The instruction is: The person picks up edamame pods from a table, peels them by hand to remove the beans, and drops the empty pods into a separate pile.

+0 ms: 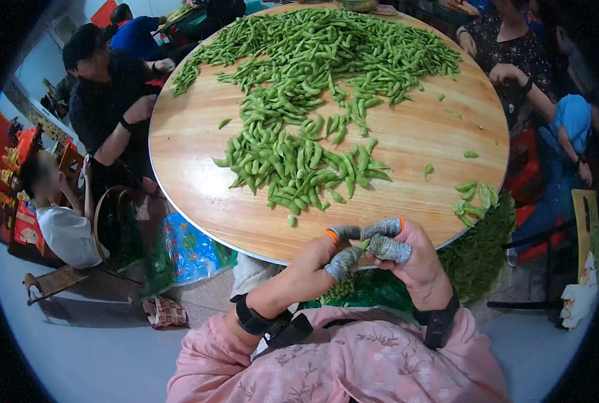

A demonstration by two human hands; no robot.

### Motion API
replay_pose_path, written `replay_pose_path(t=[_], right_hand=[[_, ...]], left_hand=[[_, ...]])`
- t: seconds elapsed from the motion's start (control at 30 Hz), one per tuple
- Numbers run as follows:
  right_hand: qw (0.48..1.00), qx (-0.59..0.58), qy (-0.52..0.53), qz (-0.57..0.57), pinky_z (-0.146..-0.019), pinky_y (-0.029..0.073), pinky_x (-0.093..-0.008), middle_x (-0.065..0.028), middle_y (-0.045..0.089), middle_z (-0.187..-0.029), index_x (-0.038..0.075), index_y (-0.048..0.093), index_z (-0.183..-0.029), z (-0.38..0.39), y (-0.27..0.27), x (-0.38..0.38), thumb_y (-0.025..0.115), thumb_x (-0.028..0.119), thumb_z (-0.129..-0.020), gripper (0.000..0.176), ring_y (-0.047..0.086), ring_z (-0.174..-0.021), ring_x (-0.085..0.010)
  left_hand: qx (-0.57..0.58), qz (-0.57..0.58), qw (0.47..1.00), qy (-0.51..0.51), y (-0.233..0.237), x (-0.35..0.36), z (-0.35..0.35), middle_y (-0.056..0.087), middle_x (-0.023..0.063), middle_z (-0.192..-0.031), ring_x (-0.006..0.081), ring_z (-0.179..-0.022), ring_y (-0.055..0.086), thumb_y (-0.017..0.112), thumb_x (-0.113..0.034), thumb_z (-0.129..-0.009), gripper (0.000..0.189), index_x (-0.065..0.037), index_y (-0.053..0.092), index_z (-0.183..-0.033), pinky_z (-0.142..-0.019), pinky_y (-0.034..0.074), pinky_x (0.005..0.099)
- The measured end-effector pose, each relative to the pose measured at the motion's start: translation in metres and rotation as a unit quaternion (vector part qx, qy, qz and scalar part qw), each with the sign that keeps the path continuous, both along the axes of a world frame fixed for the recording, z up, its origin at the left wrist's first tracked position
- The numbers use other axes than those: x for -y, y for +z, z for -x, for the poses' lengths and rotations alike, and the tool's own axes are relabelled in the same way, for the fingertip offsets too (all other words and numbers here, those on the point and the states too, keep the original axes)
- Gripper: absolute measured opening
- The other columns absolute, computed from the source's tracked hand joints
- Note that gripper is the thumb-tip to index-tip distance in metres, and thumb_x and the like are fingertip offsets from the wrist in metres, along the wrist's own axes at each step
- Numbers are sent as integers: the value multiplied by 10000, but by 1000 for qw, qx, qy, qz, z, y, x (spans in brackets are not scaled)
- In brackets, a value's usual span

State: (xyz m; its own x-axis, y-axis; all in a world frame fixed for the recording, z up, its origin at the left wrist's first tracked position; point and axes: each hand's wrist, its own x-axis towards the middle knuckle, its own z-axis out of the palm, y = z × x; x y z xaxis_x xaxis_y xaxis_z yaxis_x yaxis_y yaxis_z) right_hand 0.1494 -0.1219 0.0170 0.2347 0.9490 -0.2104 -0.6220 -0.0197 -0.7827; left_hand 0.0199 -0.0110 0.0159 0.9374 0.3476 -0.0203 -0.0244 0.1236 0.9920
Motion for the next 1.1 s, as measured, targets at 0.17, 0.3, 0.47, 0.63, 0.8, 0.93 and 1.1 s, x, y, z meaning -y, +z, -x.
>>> replay_pose_path(t=[0.17, 0.3, 0.47, 0.63, 0.8, 0.93, 1.1], right_hand=[[985, 162, -65, 10, -504, 386, -159, -11, 573, -737, -10, 556, -891, 9, 10, 2, 527, 106, -797, 152, 498, -596, -41], [990, 137, -29, 34, -490, 357, -146, 6, 555, -717, 3, 562, -900, 8, 9, 9, 516, 112, -806, 151, 469, -582, -30], [993, 101, -24, 47, -469, 335, -145, 12, 546, -706, 16, 566, -909, 11, 13, 10, 527, 143, -804, 170, 448, -561, -25], [993, 101, -28, 51, -468, 339, -144, 8, 551, -704, 18, 569, -895, 11, 11, 9, 525, 146, -801, 165, 455, -559, -27], [994, 97, -28, 51, -469, 342, -143, 4, 556, -693, 24, 574, -872, 10, 7, 10, 528, 139, -793, 147, 461, -555, -30], [992, 110, -34, 51, -470, 347, -150, 5, 560, -676, 27, 576, -855, 9, 0, 9, 538, 133, -784, 133, 468, -550, -34], [991, 121, -46, 20, -474, 355, -156, 8, 565, -677, 22, 576, -858, 13, -10, 6, 549, 119, -777, 129, 474, -550, -35]], left_hand=[[-59, -202, 976, -47, 8, -8, 9, 534, 112, -748, 207, -697, 530, 499, -72, -782, 157, -14, 492, -928, -605, 419, 289], [-36, -503, 863, 38, 1, -7, 14, 506, 144, -704, 299, -673, 523, 596, -77, -683, 206, -25, 506, -861, -557, 424, 342], [8, -578, 815, 37, 1, -10, 12, 492, 117, -696, 295, -643, 513, 642, -86, -555, 289, -42, 508, -807, -494, 417, 365], [10, -630, 776, 11, 0, -10, 14, 484, 112, -740, 253, -654, 507, 566, -84, -575, 204, -1, 525, -756, -484, 430, 347], [5, -630, 776, 6, 0, -9, 14, 486, 116, -751, 252, -664, 511, 564, -114, -600, 170, 0, 528, -720, -467, 424, 348], [14, -634, 773, 12, -3, -7, 14, 504, 116, -767, 245, -649, 516, 566, -105, -599, 177, 3, 528, -734, -468, 424, 344], [24, -450, 890, 63, -7, -4, 14, 508, 137, -675, 305, -598, 514, 562, -59, -667, 152, -8, 527, -807, -511, 415, 339]])
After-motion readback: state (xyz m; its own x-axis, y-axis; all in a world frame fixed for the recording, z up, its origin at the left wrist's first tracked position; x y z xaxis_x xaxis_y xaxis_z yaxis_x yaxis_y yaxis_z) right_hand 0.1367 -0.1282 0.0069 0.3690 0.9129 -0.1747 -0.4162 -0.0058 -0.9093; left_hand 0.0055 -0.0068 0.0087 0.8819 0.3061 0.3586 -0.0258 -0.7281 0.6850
